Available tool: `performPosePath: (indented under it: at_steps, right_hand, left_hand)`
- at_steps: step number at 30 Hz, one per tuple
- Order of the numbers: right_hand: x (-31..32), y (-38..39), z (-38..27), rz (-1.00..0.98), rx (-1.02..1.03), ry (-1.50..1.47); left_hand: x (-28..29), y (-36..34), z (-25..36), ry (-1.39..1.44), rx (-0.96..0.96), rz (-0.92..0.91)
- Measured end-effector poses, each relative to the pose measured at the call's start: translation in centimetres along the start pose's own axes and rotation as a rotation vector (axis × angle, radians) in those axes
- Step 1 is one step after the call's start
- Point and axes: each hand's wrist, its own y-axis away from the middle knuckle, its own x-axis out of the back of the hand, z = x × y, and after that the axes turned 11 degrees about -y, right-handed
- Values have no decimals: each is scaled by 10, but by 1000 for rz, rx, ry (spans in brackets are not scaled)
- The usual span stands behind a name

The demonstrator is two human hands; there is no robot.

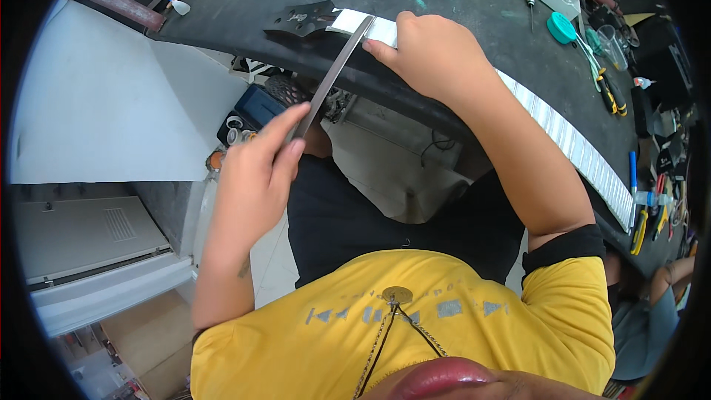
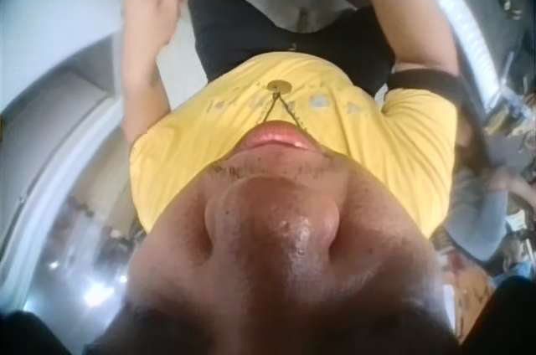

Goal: The person uses a file by hand to smooth the edges of the frets along the length of a guitar neck placed on a workbench.

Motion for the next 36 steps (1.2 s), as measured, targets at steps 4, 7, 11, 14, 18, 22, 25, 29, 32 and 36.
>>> performPosePath:
  at_steps: [4, 7, 11, 14, 18, 22, 25, 29, 32, 36]
  right_hand:
    - [-1, -3, -1, 57, 33, -16]
    - [-2, -5, 1, 34, 51, -33]
    - [3, 1, 6, 41, -35, -16]
    - [-4, -2, 1, 68, -26, 9]
    - [0, 0, 1, 60, -2, -6]
    - [-3, -4, -2, 44, 62, -15]
    - [-1, -2, 3, 61, 14, -9]
    - [-5, -2, 4, 74, -10, 50]
    - [-2, 2, 3, 66, 6, 42]
    - [-8, -4, 0, 114, 90, 37]
  left_hand:
    - [-18, -99, 17, -178, -321, 117]
    - [-25, -126, 25, -163, -231, 84]
    - [-15, -24, 3, -33, -137, 55]
    - [-11, 16, -17, -104, -76, 55]
    - [-15, -60, 16, -227, -230, 116]
    - [-29, -128, 18, -255, -313, 178]
    - [-21, -66, 16, -126, -178, 101]
    - [-14, 1, -26, -109, -218, 115]
    - [-7, -26, 3, -138, -184, 60]
    - [-22, -111, 18, -267, -362, 168]
